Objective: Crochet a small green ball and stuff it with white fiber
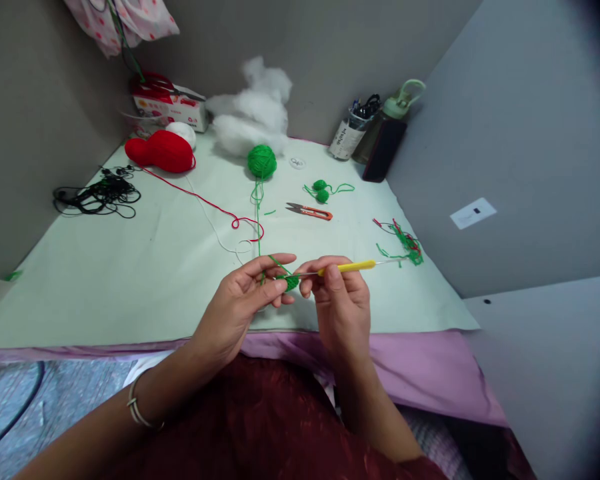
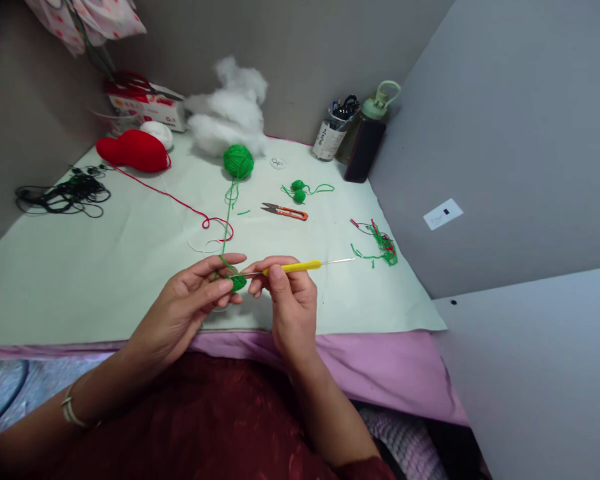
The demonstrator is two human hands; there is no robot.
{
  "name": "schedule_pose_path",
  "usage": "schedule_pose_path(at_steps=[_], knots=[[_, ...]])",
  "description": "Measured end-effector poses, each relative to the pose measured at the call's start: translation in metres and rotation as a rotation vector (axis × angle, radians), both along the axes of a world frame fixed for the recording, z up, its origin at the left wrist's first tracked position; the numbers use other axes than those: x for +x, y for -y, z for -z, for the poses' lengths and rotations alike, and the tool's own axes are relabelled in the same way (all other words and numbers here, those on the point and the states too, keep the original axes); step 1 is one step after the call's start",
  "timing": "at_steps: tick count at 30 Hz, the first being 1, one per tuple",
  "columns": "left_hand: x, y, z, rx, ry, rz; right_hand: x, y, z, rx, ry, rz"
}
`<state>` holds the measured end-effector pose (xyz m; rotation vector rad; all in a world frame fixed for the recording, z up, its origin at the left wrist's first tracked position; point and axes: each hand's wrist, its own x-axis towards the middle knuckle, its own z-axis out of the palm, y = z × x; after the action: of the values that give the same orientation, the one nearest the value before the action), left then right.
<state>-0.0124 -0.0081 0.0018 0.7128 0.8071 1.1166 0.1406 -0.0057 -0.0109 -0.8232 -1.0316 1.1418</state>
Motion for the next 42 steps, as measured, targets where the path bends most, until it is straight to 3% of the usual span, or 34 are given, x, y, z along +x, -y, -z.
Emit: schedule_pose_path(at_steps=[8,11,15,17,22,27,30,33,36,39,42], knots=[[-0.003,0.001,-0.002,0.021,-0.085,-0.017,0.006,0.003,-0.006,0.048,0.116,-0.008],[-0.004,0.002,0.003,0.084,-0.154,-0.048,0.006,0.009,-0.005,0.137,0.296,0.047],[-0.004,0.004,0.008,0.202,-0.278,-0.141,0.003,0.016,0.0,0.384,0.525,0.165],[-0.004,0.004,0.009,0.217,-0.284,-0.15,0.001,0.017,0.001,0.448,0.506,0.18],[-0.007,0.003,0.008,0.186,-0.25,-0.09,0.003,0.014,-0.002,0.321,0.449,0.153],[-0.005,0.005,0.008,0.193,-0.293,-0.133,0.006,0.012,0.002,0.467,0.562,0.135],[-0.002,0.006,0.005,0.183,-0.213,-0.166,0.005,0.014,0.007,0.6,0.8,0.227],[-0.003,0.002,0.0,0.015,0.007,-0.018,0.003,0.015,0.01,0.739,1.008,0.348],[-0.009,-0.004,-0.003,-0.139,0.155,0.128,0.001,0.013,0.006,0.617,0.758,0.34],[-0.013,-0.007,-0.004,-0.096,0.153,0.074,-0.001,0.008,-0.001,0.395,0.39,0.224],[-0.01,-0.003,-0.002,-0.001,0.066,0.034,-0.004,0.005,-0.004,0.315,0.329,0.134]])
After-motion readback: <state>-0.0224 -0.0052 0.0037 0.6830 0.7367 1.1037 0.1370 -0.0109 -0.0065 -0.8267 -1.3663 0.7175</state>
